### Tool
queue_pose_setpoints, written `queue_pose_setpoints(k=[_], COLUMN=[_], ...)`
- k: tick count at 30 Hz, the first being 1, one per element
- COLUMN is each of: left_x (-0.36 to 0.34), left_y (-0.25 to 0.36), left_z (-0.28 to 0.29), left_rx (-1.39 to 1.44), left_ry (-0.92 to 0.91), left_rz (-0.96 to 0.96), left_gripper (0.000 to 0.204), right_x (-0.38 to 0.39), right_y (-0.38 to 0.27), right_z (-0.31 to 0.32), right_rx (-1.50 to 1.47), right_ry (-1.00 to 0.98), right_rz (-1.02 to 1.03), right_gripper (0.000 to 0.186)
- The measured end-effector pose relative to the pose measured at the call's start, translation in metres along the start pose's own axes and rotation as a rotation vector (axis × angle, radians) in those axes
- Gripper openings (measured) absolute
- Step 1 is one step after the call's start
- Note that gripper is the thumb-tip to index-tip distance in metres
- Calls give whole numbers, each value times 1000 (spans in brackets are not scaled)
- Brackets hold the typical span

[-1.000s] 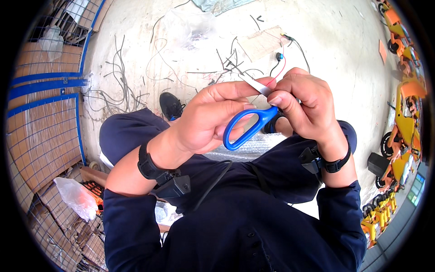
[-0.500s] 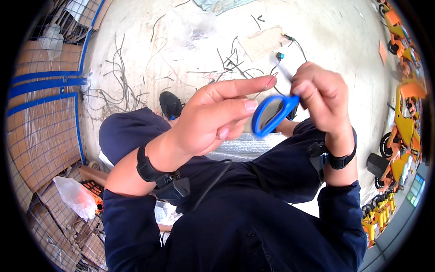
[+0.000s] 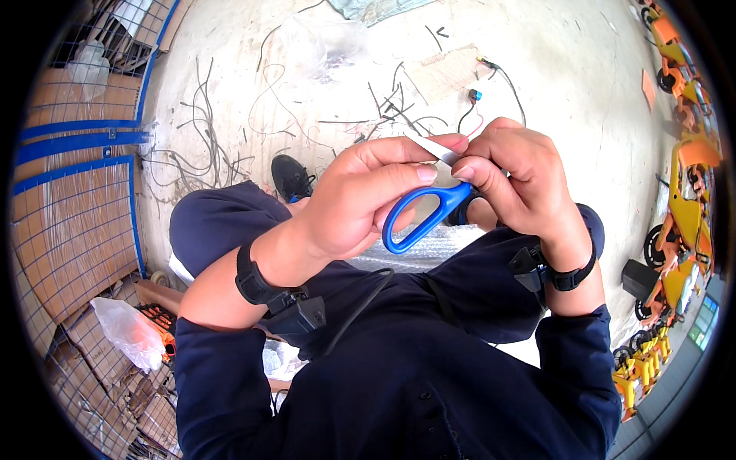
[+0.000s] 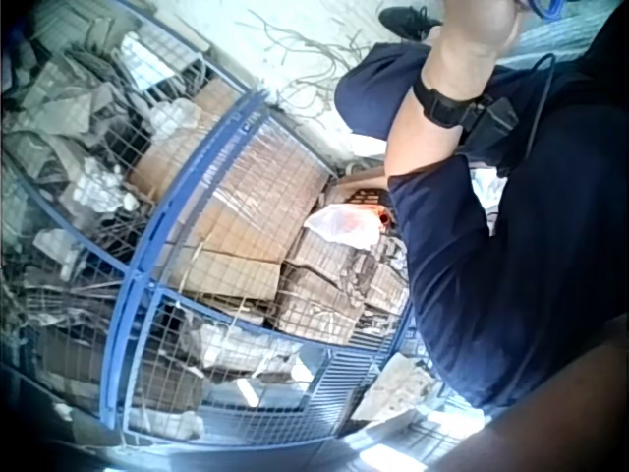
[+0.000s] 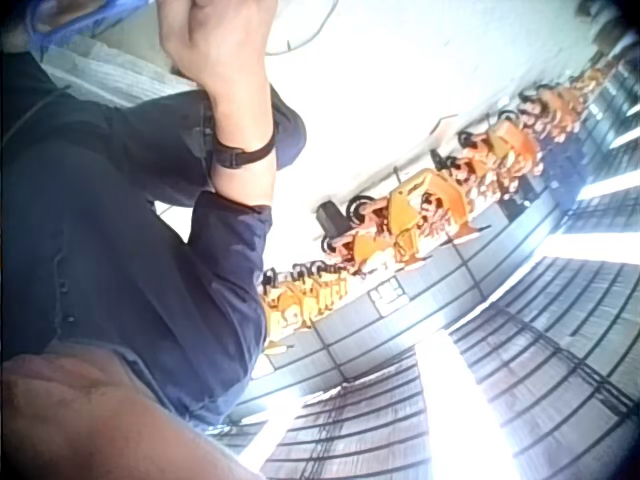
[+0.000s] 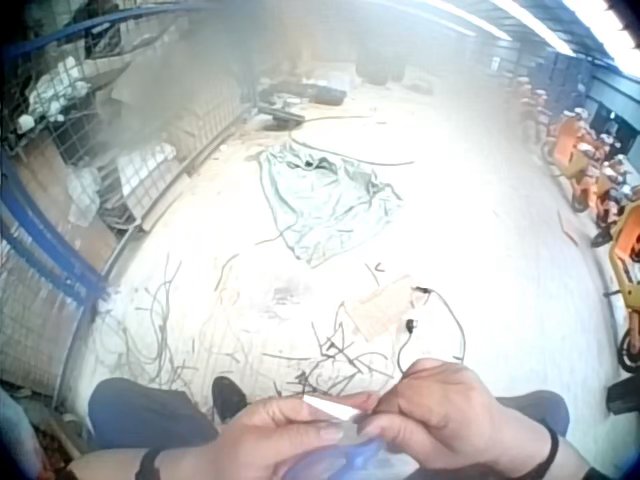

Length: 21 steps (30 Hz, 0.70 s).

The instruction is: The person manipulates a small connector and multiple wires by hand, then uses blue scissors to strip insulation from the ends of the wires.

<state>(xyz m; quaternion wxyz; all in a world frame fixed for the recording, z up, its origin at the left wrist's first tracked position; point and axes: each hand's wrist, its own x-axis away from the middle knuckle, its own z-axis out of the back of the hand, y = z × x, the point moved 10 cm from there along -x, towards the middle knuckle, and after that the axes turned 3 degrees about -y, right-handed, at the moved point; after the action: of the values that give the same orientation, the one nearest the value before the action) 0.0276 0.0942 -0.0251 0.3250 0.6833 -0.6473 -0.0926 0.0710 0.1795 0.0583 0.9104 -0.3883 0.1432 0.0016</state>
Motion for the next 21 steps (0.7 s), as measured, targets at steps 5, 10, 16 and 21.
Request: queue_pose_setpoints(k=[5,10,16,21], left_x=[2,2,-4,-3], left_y=[-1,2,4,5], left_z=[4,5,3,3], left_rx=[-11,29,-7,4], left_ry=[-68,-77,-50,-110], left_rz=[10,-20,-26,-7], left_gripper=[27,25,25,30], right_x=[0,0,1,0], right_y=[0,0,3,3], right_z=[1,1,4,4], right_rx=[18,45,42,33], right_ry=[17,25,60,76], right_rz=[-8,-15,-26,-19], right_gripper=[12,11,10,10])
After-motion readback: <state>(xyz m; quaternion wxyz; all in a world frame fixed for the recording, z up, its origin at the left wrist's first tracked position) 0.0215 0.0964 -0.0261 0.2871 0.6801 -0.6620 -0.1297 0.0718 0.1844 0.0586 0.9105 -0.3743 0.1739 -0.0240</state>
